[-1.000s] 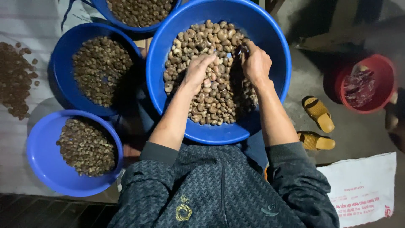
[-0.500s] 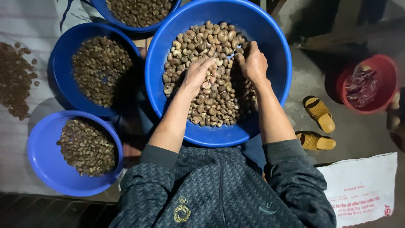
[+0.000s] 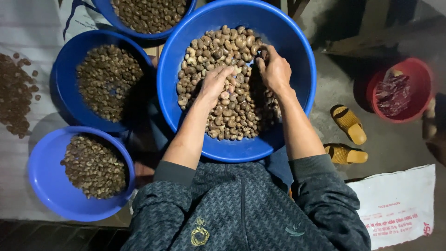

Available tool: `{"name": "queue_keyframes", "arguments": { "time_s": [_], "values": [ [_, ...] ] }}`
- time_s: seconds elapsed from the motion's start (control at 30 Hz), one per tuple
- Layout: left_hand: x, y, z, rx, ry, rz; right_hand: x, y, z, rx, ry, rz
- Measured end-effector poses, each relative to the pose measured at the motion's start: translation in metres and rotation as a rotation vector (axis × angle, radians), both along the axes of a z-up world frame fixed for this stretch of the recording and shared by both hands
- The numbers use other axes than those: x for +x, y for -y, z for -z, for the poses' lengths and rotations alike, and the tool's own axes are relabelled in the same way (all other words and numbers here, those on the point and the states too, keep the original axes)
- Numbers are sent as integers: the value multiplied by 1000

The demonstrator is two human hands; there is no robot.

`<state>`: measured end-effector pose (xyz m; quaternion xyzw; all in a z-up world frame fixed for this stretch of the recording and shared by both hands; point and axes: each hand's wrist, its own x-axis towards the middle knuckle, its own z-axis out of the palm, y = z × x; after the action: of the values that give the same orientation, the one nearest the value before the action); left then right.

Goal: The person sits and sorts cashew nuts by hand, picking them from a large blue bowl and transferring them into smaller blue bowls. The person repeatedly scoops and moves the nuts between the containers.

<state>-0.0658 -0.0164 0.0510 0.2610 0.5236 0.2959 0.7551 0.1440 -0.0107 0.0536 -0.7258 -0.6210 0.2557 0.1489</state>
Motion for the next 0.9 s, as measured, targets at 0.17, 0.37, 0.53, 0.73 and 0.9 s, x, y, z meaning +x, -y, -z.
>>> {"name": "queue_keyframes", "arguments": {
  "time_s": [0.17,0.37,0.53,0.73,0.9],
  "values": [
    [-1,0,2,-6,-11,-9,-6,-10,17,-61,214,-156],
    [1,-4,42,48,7,-123,-2,-15,42,-255,282,-110],
    [2,-5,45,37,-7,-171,-26,-27,10,-174,198,-126],
    [-1,-12,42,12,23,-244,-28,-19,16,-346,296,-216],
    [0,-13,50,8,-10,-207,-5,-12,57,-228,337,-230]
  ]
}}
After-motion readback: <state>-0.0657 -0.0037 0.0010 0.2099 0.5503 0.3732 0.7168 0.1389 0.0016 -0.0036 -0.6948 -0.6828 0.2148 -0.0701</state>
